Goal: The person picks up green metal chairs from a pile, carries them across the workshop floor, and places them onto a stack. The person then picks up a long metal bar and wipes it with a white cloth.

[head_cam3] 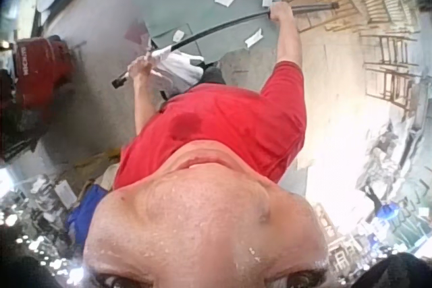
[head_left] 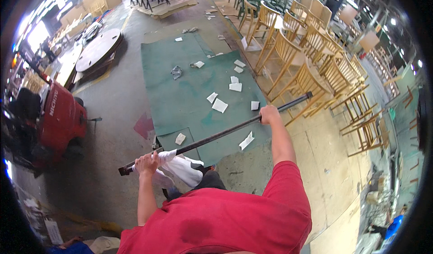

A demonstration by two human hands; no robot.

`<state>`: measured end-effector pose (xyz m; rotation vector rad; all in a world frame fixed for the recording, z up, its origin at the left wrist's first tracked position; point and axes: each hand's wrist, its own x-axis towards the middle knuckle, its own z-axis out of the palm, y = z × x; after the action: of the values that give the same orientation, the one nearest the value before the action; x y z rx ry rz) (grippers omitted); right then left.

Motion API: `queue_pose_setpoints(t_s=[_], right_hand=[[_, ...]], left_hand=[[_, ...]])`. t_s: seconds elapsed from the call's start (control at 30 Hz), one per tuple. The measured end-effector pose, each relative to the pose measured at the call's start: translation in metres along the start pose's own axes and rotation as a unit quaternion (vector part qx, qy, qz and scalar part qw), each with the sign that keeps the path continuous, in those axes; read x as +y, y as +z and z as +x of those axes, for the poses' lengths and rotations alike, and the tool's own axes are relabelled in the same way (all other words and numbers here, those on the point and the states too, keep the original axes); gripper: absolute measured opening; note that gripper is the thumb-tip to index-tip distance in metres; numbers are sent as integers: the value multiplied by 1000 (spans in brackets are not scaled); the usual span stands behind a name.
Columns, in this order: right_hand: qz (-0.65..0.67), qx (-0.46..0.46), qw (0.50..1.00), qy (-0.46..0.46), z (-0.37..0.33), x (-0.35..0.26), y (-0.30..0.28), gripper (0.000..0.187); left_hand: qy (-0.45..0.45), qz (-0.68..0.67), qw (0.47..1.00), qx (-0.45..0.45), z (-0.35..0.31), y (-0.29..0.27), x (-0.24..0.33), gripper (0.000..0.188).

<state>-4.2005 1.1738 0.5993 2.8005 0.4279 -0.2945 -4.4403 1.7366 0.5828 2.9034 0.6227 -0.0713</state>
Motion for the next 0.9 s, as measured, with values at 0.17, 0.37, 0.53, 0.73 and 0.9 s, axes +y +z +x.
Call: queue_pose_setpoints(t_s=[0.17, 0.37, 0.53, 0.73, 0.9], right_hand=[[80, 104, 991, 31, -2, -17, 20, 13], [75, 99, 990, 60, -32, -29, 26, 24], [84, 101, 990, 58, -76, -72, 24, 32], [99, 127, 987, 11, -122, -187, -4, 29], [53, 69, 992, 90, -185, -221, 27, 30]], left_hand=[[71, 46, 996, 27, 9, 36, -41, 54], [133, 52, 981, 130, 45, 95, -130, 74], [62, 60, 991, 104, 26, 51, -117, 85], [151, 49, 970, 182, 67, 34, -311, 79], [45, 20, 988, 149, 36, 55, -285, 74]])
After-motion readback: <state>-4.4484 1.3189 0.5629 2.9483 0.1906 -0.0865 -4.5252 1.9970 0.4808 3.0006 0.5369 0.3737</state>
